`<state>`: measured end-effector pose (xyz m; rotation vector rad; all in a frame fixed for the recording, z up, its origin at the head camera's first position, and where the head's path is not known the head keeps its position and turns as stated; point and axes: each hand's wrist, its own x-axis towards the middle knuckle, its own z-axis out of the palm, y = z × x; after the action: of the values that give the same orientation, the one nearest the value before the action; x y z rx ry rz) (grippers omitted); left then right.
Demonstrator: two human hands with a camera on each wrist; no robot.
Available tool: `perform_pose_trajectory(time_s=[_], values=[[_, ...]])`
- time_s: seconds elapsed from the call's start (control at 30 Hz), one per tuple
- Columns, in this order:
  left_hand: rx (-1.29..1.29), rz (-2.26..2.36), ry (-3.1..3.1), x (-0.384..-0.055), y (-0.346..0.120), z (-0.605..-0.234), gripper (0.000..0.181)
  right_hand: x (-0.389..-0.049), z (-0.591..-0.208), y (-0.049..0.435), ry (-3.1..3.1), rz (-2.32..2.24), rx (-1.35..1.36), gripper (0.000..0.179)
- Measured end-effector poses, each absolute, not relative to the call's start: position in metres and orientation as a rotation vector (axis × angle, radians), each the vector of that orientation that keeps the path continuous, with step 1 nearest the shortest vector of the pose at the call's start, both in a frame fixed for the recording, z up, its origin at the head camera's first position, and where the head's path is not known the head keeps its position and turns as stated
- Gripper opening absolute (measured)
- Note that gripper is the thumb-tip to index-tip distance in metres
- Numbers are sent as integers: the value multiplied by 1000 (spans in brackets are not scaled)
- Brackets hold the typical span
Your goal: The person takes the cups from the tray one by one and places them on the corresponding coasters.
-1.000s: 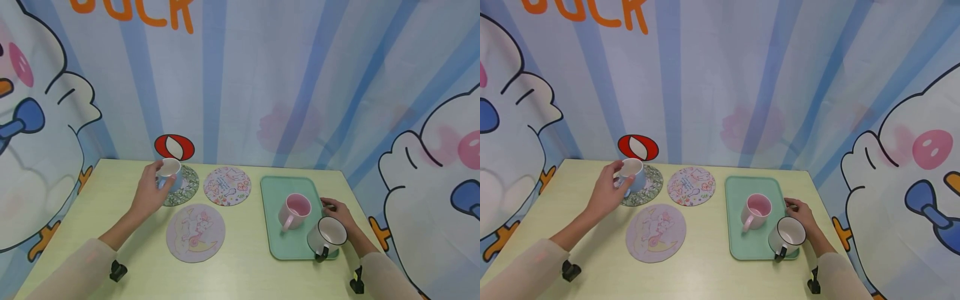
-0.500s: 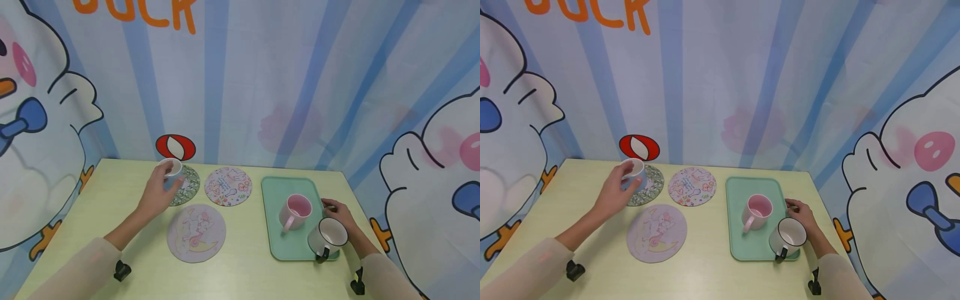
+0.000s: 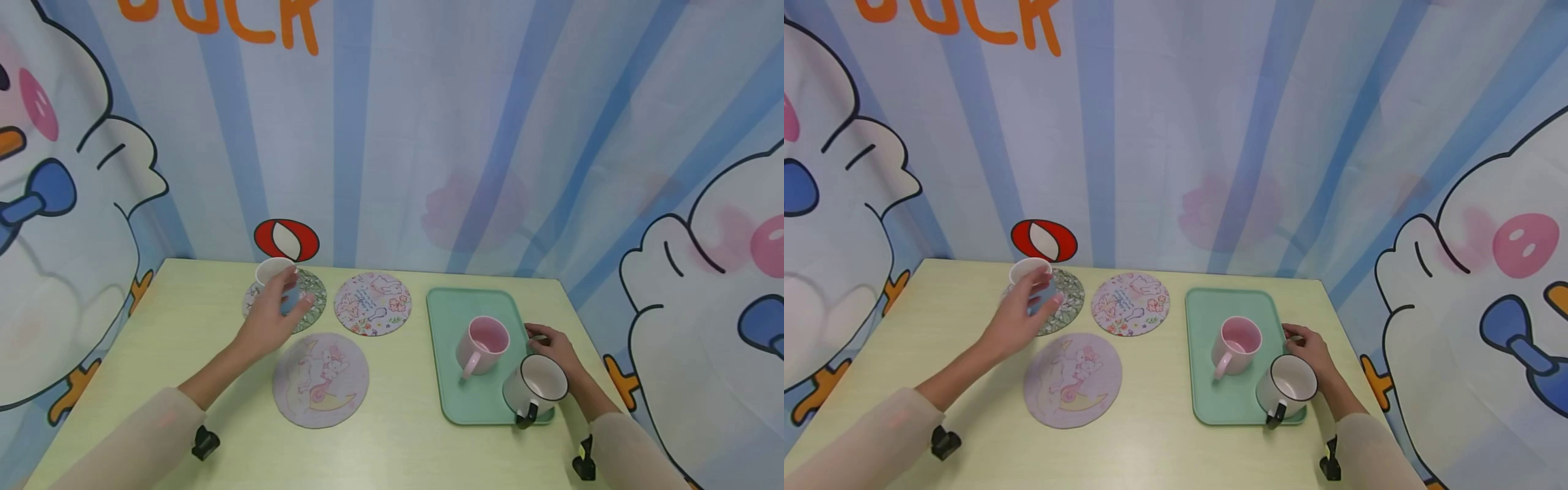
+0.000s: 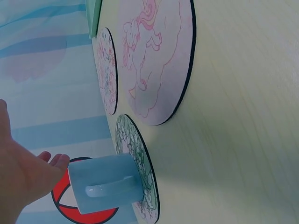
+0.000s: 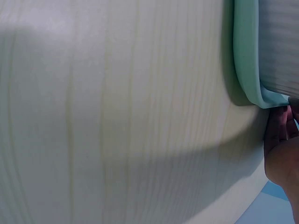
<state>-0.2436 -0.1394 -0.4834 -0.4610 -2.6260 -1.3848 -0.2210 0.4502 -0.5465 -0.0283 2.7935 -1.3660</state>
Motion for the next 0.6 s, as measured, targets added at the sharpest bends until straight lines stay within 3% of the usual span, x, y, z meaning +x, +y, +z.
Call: perform_pose_trajectory(time_s=[0.6], values=[[-546,-1415,-2657,-240,-125,-493,73,-219,-546,449,2801,-1356,-11,47]])
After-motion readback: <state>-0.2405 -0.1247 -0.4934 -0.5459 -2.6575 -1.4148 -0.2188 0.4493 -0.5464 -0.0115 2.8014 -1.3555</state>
